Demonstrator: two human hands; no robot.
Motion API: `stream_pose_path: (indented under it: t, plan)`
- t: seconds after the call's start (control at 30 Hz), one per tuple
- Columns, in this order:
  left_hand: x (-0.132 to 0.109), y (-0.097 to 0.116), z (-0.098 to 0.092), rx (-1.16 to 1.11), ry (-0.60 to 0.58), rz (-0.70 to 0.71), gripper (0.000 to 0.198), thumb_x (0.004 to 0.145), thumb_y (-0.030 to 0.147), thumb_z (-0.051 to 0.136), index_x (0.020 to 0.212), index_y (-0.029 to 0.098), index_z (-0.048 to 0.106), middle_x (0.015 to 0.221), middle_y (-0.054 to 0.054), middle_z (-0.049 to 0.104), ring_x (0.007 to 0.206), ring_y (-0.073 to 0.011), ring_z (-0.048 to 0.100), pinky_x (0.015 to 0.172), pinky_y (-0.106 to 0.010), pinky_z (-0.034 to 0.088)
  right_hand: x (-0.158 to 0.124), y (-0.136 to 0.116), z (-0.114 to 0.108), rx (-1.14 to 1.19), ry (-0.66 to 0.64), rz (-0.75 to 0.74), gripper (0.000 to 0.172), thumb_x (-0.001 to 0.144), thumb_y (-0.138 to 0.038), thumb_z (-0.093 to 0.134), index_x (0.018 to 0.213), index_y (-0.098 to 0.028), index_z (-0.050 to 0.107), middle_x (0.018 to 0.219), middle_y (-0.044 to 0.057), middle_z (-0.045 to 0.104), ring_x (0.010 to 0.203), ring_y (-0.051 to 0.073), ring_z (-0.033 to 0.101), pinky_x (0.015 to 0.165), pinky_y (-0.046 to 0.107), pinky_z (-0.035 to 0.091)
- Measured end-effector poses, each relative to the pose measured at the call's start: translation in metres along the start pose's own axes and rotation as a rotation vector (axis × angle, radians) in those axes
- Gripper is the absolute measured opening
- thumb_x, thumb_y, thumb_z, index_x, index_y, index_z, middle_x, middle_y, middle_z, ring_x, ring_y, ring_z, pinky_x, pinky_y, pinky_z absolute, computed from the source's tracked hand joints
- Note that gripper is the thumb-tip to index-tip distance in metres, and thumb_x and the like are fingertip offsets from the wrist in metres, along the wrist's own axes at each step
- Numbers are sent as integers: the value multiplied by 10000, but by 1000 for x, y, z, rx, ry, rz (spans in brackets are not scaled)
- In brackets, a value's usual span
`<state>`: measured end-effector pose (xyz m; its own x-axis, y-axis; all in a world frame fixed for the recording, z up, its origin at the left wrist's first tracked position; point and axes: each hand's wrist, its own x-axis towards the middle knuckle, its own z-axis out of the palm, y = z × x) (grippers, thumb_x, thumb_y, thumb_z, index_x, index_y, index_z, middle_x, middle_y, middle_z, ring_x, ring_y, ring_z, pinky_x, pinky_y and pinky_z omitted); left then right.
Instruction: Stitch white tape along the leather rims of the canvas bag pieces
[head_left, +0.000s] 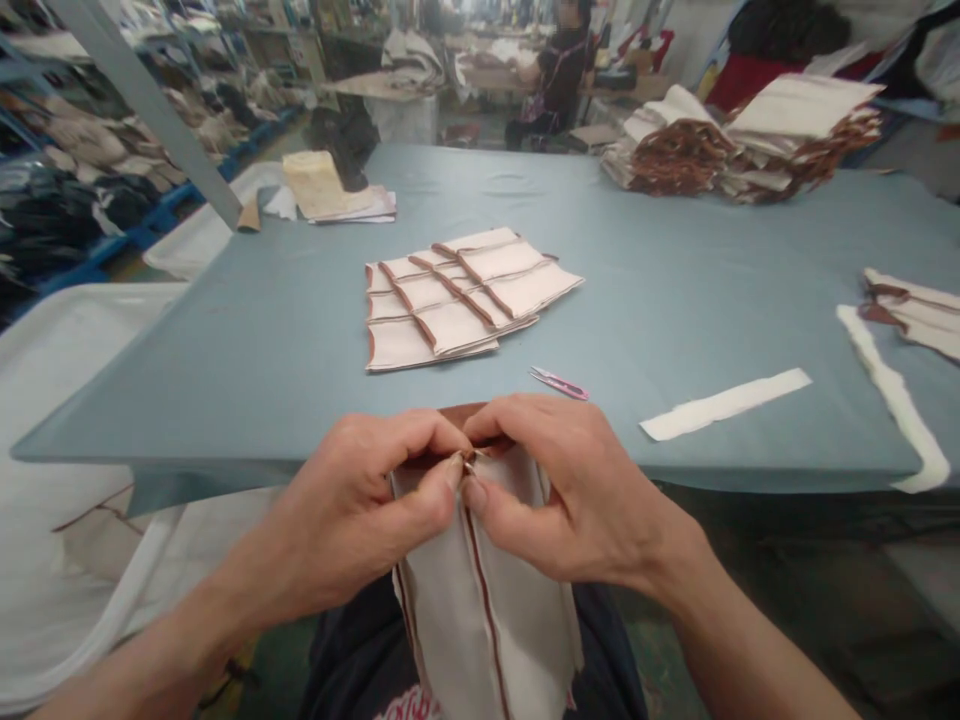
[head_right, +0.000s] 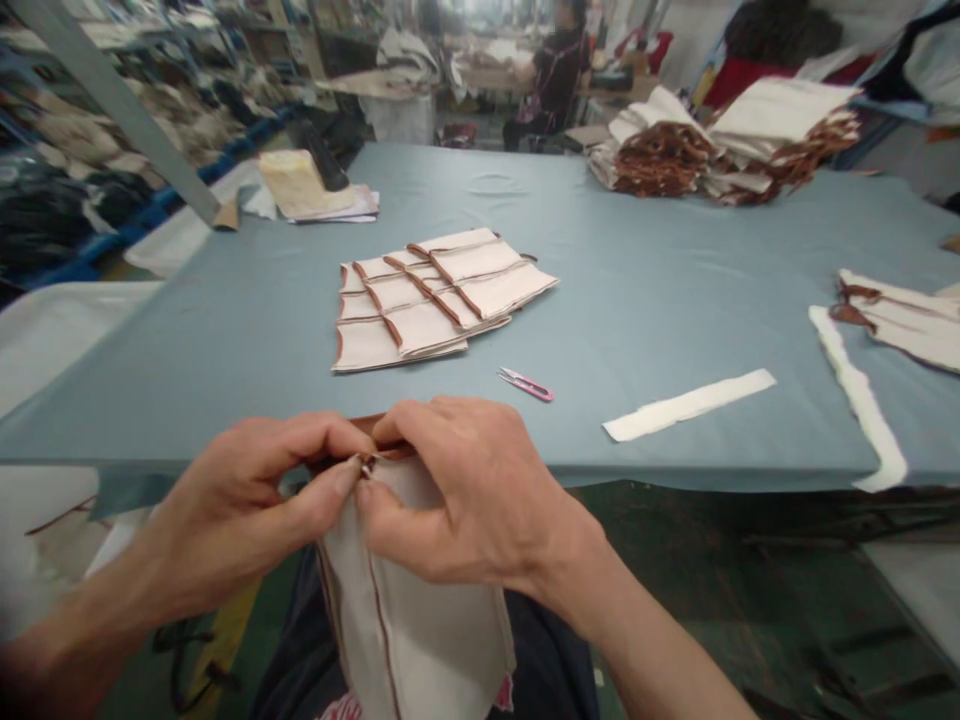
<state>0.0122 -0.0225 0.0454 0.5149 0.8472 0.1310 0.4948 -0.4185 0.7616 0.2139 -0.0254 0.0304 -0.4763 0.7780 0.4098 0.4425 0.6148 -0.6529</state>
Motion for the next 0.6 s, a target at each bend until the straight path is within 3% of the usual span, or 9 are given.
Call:
stream_pose_path:
  t: [0.17, 0.37, 0.5, 0.6]
  plan:
    - [-1, -9, 9, -49, -24, 36, 227, 916, 134, 491, 804, 164, 687, 695, 35, 683, 606, -86, 593, 575, -177, 418, -1, 12, 1, 103, -81, 104, 29, 840, -207, 652, 827, -181, 657, 758, -4, 694, 695, 137, 611, 679, 250, 428]
    - [-9, -29, 4, -284, -148, -40, 215, 965, 198, 532, 801, 169, 667, 734, 20, 677, 624, -95, 551, 568, -185, 408, -6, 24, 11, 232, -168, 59, 219, 930, -274, 700, 756, -185, 599, 687, -46, 619, 614, 94, 516, 611, 218, 356]
    - [-11, -37, 1, -391, -205, -103, 233, 982, 255, 552, 806, 163, 674, 778, -5, 697, 665, -111, 569, 596, -193, 435, -8, 27, 16, 241, -202, 77, 220, 946, -290, 710, 773, -187, 618, 695, -42, 635, 630, 101, 528, 632, 223, 359]
    - [-13, -38, 3, -337, -183, -91, 215, 978, 218, 548, 827, 163, 691, 778, -9, 710, 671, -114, 587, 608, -197, 442, -9, 25, 20, 177, -199, 110, 191, 913, -247, 704, 754, -187, 616, 656, -51, 604, 593, 97, 492, 607, 228, 333]
